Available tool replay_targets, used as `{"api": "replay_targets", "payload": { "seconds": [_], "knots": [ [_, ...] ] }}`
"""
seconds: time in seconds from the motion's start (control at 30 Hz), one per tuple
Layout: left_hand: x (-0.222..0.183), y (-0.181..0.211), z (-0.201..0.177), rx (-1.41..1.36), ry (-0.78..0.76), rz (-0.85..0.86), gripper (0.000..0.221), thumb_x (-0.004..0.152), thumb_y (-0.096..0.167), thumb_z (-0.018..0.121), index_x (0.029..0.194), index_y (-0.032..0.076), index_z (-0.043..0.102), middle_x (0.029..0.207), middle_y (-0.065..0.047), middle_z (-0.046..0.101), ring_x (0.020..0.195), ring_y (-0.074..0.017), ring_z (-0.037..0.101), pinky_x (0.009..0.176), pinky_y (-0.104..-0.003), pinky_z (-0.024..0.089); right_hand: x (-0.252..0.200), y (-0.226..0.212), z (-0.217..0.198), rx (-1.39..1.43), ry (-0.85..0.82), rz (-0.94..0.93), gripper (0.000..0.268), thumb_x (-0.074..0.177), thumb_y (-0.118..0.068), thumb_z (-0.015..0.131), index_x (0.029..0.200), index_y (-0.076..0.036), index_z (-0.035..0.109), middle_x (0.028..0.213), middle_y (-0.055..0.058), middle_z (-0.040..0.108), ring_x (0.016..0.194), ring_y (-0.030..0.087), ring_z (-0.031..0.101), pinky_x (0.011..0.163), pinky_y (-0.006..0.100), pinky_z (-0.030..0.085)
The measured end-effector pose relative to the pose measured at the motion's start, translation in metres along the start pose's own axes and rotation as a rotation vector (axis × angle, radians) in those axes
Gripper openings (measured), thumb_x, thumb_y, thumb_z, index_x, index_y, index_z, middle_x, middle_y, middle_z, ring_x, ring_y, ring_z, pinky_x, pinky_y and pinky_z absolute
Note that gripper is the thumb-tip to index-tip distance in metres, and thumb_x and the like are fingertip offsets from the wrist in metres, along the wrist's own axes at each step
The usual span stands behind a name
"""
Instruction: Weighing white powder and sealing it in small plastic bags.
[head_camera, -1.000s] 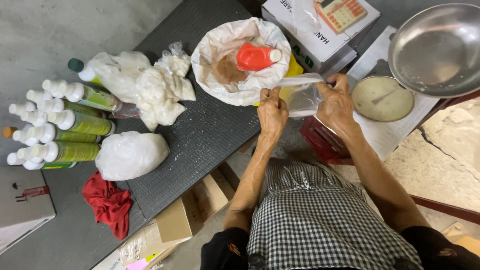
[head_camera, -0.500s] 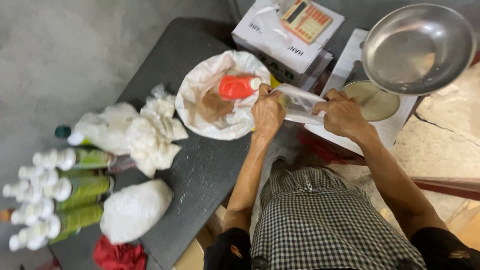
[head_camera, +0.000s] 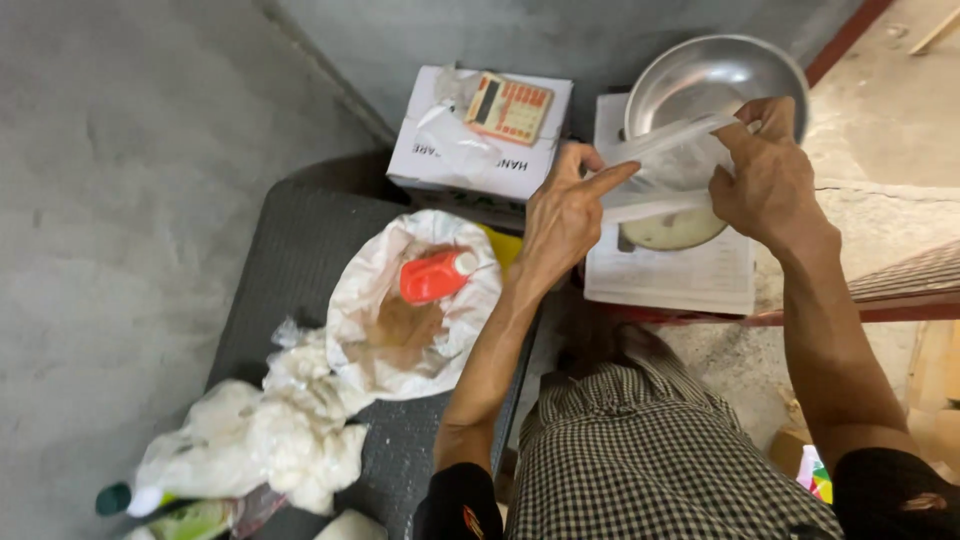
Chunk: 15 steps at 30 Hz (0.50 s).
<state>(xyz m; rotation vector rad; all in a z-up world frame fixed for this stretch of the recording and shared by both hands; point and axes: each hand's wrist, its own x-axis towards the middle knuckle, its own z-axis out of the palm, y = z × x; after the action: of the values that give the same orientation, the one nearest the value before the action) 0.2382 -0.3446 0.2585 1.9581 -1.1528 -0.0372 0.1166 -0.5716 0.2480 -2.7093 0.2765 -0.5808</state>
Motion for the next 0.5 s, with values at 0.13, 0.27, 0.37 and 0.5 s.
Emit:
{"api": "replay_targets", "payload": {
  "seconds": [0.13,0.27,0.37,0.5],
  "knots": [
    [0.037,0.004,0.033,0.102,0.093,0.112,0.051,0.083,-0.008,0.061,0.125,0.019,0.073,0.115,-0.011,0.058,0.104,-0.0298,0.065,0.089,-0.042,0.055,0.008,0.027,-0.01,-0.047,0.037,0.056,0.054,0.078,0.005,0.069,0.131,-0.003,0.066,0.129,0.028,0.054,0.115,0.042,0.059,0.086,0.049,0.057],
    [0.068,-0.01,0.073,0.222,0.103,0.127,0.047,0.082,-0.009,0.063,0.125,0.009,0.069,0.115,-0.013,0.053,0.103,-0.0324,0.063,0.087,-0.045,0.054,0.025,0.064,0.01,-0.116,-0.112,0.177,0.065,0.078,0.009,0.063,0.141,-0.007,0.062,0.125,0.024,0.054,0.114,0.042,0.06,0.085,0.048,0.058],
    [0.088,-0.025,0.099,0.264,0.088,0.098,0.048,0.079,-0.01,0.064,0.125,0.004,0.067,0.116,-0.014,0.052,0.104,-0.0337,0.062,0.084,-0.047,0.053,0.042,0.084,0.028,-0.151,-0.263,0.286,0.067,0.08,0.009,0.062,0.145,-0.009,0.058,0.129,0.026,0.051,0.113,0.043,0.06,0.088,0.048,0.057],
    [0.105,-0.048,0.124,0.406,-0.016,0.041,0.046,0.07,-0.009,0.067,0.116,-0.001,0.069,0.114,-0.016,0.053,0.102,-0.0341,0.06,0.079,-0.051,0.05,0.057,0.087,0.039,-0.207,-0.375,0.262,0.06,0.082,0.002,0.067,0.139,-0.011,0.06,0.133,0.026,0.047,0.12,0.043,0.055,0.09,0.052,0.053]
  ]
}}
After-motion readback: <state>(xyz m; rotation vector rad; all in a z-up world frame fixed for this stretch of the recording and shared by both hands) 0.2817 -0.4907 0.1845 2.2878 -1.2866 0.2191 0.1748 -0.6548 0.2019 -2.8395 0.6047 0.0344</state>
